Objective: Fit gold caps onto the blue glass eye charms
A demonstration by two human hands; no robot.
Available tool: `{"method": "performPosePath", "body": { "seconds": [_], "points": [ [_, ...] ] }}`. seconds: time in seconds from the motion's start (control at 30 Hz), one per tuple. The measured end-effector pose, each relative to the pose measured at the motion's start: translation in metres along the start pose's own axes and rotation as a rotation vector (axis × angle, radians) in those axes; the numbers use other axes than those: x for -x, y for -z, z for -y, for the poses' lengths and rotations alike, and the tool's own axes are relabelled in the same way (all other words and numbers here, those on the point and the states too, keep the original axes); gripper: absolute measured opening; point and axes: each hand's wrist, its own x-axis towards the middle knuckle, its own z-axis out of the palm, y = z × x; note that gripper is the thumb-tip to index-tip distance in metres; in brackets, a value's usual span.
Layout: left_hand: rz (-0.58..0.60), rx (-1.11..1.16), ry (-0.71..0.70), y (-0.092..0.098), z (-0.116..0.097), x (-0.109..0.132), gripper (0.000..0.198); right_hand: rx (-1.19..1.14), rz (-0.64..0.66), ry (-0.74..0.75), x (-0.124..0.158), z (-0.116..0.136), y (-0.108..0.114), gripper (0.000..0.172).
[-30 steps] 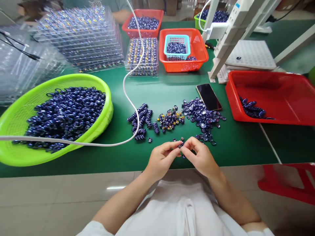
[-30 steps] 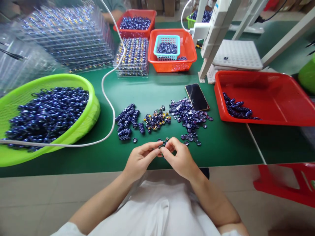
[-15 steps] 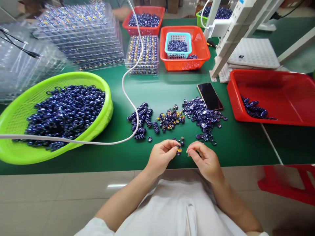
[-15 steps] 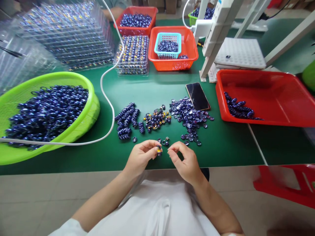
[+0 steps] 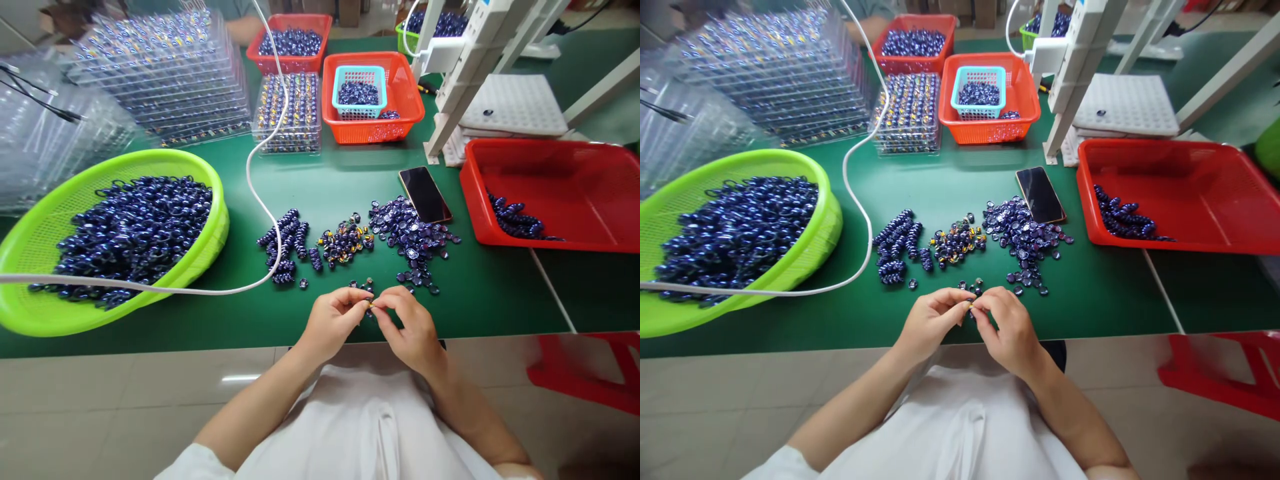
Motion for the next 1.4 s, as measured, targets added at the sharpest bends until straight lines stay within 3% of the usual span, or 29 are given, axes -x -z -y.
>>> {"method": "performPosePath", "body": {
  "seconds": [0.17, 0.27, 0.47, 0.57, 0.7, 0.9, 1.03, 1.17, 1.4],
  "points": [
    [0.098, -0.309, -0.197, 0.006, -0.003, 0.005, 0.021, 0.053, 0.208, -0.059, -0.004, 0.001, 0.014, 0.012],
    [0.15, -0.408, -0.244, 0.006, -0.005, 0.006, 0.023, 0.004, 0.271, -0.144, -0.008, 0.002, 0.02, 0.013],
    [0.113, -0.341, -0.205, 0.005, 0.001, 0.004, 0.017, -0.168, 0.243, -0.413, -0.011, 0.001, 0.02, 0.012],
    [0.123, -0.228, -0.141, 0.005, 0.003, 0.004, 0.018, -0.216, 0.24, -0.445, -0.01, 0.002, 0.019, 0.013],
    [0.148, -0.044, -0.028, 0.006, 0.001, 0.004, 0.019, -0.18, 0.239, -0.377, -0.006, -0.001, 0.023, 0.01],
    [0.074, 0.038, 0.054, 0.005, -0.001, 0.001, 0.018, 0.284, -0.044, -0.17, -0.004, -0.032, 0.033, 0.013],
    [0.047, 0.077, 0.068, 0.004, -0.001, -0.002, 0.021, 0.507, 0.022, -0.083, -0.011, -0.042, 0.036, 0.017],
    [0.024, 0.139, 0.058, 0.005, 0.0, -0.004, 0.022, 0.493, 0.044, -0.04, -0.016, -0.038, 0.037, 0.018],
    [0.022, 0.265, 0.052, 0.006, 0.012, -0.007, 0.02, 0.232, 0.106, 0.06, -0.008, -0.018, 0.027, 0.018]
  ]
}}
